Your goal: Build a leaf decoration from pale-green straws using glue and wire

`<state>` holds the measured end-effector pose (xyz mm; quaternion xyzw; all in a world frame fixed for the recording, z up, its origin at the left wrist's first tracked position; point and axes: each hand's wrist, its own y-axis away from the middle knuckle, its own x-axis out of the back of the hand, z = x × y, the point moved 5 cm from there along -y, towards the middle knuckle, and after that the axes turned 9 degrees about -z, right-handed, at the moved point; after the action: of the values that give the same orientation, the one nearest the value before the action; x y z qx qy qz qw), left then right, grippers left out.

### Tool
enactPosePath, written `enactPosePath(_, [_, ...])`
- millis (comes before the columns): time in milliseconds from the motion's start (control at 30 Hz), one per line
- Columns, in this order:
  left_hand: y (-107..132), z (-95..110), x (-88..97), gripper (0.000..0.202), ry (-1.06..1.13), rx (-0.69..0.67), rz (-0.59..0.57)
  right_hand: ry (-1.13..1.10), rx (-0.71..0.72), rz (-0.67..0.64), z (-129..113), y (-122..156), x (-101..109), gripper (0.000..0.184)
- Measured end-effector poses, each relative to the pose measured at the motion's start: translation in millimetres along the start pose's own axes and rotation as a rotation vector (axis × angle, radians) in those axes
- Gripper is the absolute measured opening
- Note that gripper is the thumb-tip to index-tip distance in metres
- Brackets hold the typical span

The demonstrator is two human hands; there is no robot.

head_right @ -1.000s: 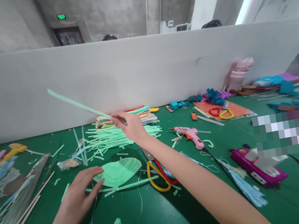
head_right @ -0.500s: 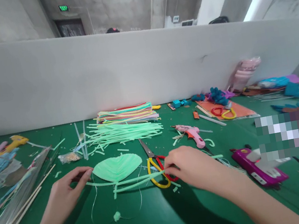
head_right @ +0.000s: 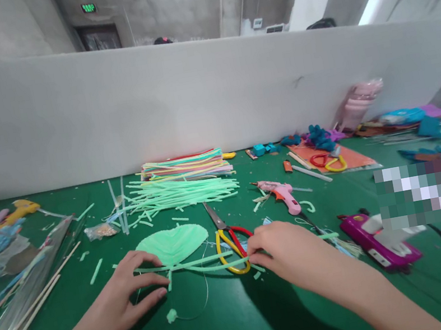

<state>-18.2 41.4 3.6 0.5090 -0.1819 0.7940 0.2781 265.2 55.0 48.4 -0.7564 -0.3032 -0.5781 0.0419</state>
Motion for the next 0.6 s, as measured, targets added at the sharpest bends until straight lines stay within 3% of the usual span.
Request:
enactPosePath(300, [-6,-2,-9.7,0.025,-0.150,0.068,0.093,-0.021,-0.025,-0.043,12,-1,1,0.021])
enactPosePath(433, [-11,5,-16.1,0.012,-0.156,0.063,0.078,-0.027,-0.023,-0.032,8,0,0,0.020])
enactPosePath(600, [-8,-7,-3.8,0.014,-0.212,0.046,0.112,-0.007,0.032,-0.014,-5,-7,-4,0.018])
